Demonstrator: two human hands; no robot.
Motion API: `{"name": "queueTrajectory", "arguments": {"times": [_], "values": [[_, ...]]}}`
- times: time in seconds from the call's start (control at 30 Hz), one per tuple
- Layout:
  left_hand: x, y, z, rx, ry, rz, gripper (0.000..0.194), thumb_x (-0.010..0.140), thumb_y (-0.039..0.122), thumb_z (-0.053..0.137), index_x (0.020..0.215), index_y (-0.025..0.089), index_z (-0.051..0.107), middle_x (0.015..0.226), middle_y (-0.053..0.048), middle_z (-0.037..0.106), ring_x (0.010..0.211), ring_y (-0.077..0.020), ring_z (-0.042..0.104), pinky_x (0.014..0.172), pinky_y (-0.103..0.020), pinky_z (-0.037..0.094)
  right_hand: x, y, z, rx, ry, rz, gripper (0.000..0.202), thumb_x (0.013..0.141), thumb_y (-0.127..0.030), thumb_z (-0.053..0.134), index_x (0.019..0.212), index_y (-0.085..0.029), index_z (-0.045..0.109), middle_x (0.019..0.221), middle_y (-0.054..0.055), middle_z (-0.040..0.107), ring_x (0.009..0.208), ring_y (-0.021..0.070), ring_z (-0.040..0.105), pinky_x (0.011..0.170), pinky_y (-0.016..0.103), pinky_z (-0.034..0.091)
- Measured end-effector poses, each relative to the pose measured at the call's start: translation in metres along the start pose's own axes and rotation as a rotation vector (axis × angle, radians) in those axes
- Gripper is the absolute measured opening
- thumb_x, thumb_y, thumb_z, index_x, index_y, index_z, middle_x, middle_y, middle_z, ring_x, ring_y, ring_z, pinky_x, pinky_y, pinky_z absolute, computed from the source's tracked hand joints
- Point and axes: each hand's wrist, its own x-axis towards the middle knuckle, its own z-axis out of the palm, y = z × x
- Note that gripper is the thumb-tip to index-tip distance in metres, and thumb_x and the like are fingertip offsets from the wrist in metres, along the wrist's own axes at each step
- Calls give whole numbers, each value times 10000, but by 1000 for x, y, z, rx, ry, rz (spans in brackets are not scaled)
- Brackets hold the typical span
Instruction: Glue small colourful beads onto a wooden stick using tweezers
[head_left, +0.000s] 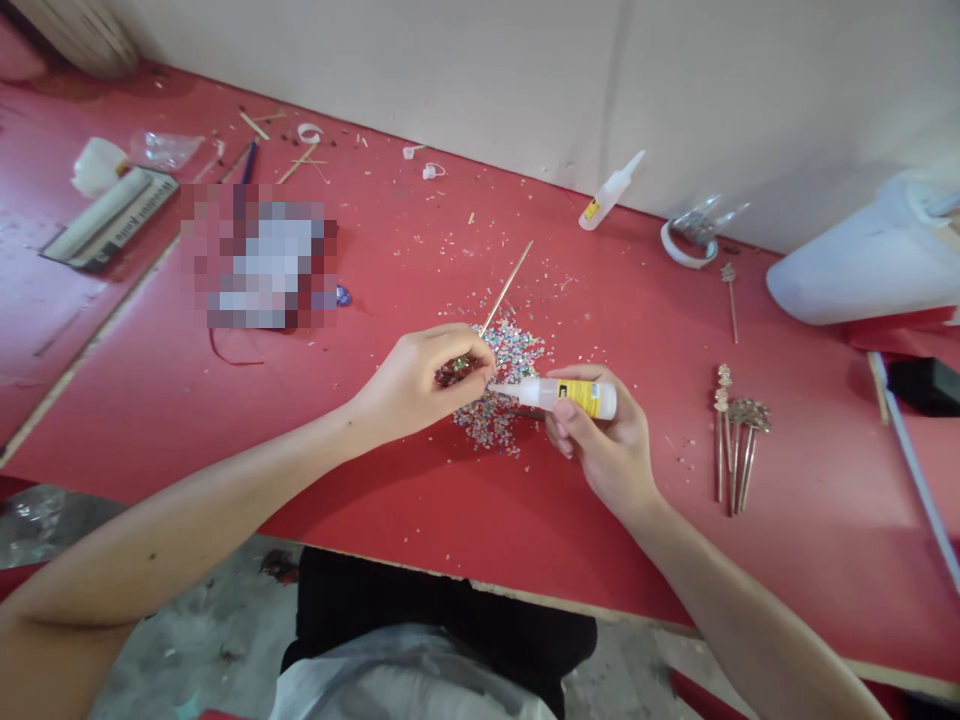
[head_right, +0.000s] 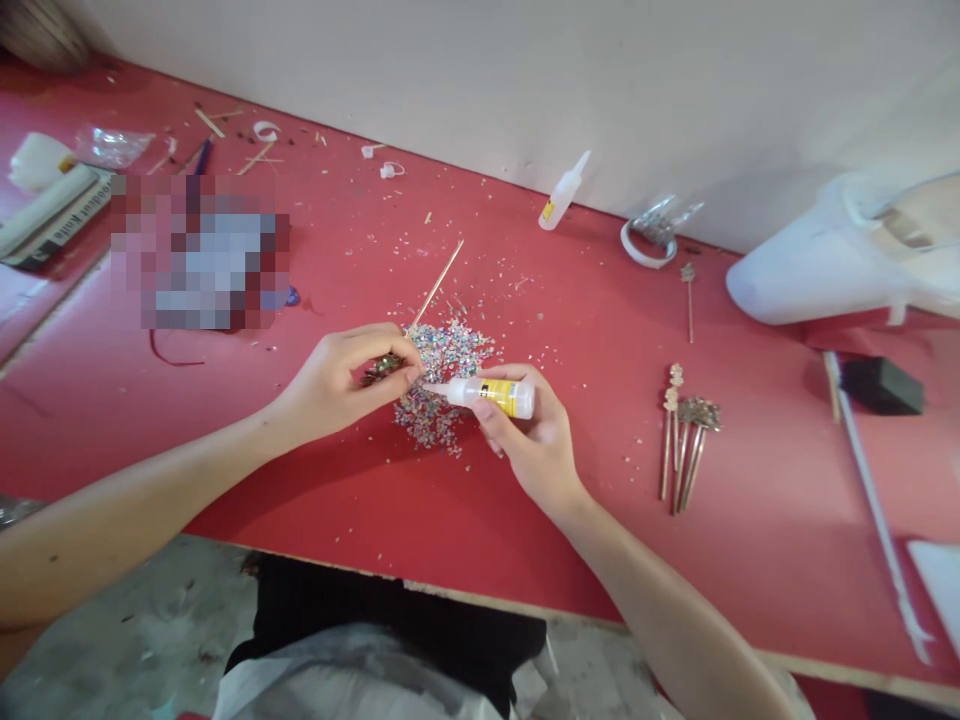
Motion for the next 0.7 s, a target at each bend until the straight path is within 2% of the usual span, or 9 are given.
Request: {"name": "queueTrajectory", "arguments": {"times": [0.17,0.27,0.37,0.53,0.63,0.7], "values": [[2,-2,-1,-170,-64,-234,154,907,254,552,841,152,646,783,-17,650,682,-103,569,592,-208,418,4,-4,-1,251,-7,73,186,841,-353,696,958,-223,633,534,-81,447,404,45,370,385,189,264],[2,-3,-1,-255,-89,-297,203,912,321,551,850,152,646,775,-18,633,689,-112,573,598,-217,432,6,-7,-2,326,1,91,191,830,-363,704,946,-223,642,526,-81,429,400,44,343,384,188,246],[1,-4,-1,-294,-115,-317,189,902,310,557,849,154,650,785,-20,637,699,-116,581,604,-219,442,7,-9,-3,372,4,106,184,825,-370,701,931,-228,648,517,-80,413,394,48,323,374,188,228],[0,-5,1,-225,-135,-243,126,882,238,576,832,158,660,817,-20,675,729,-114,600,638,-215,446,10,-11,-4,401,3,115,205,807,-409,701,917,-242,655,499,-87,372,380,49,275,352,181,198],[0,-4,2,-124,-125,-132,107,857,232,625,785,156,642,765,-8,662,677,-103,581,634,-219,439,11,-11,-5,372,-3,116,224,797,-436,700,918,-256,642,495,-93,355,371,51,257,346,181,192],[-1,-3,3,-64,-103,-44,53,840,184,635,794,158,626,788,-9,660,719,-109,595,685,-227,453,11,-11,-5,352,-2,106,235,792,-450,700,915,-261,632,493,-94,349,367,54,253,343,184,188]]}}
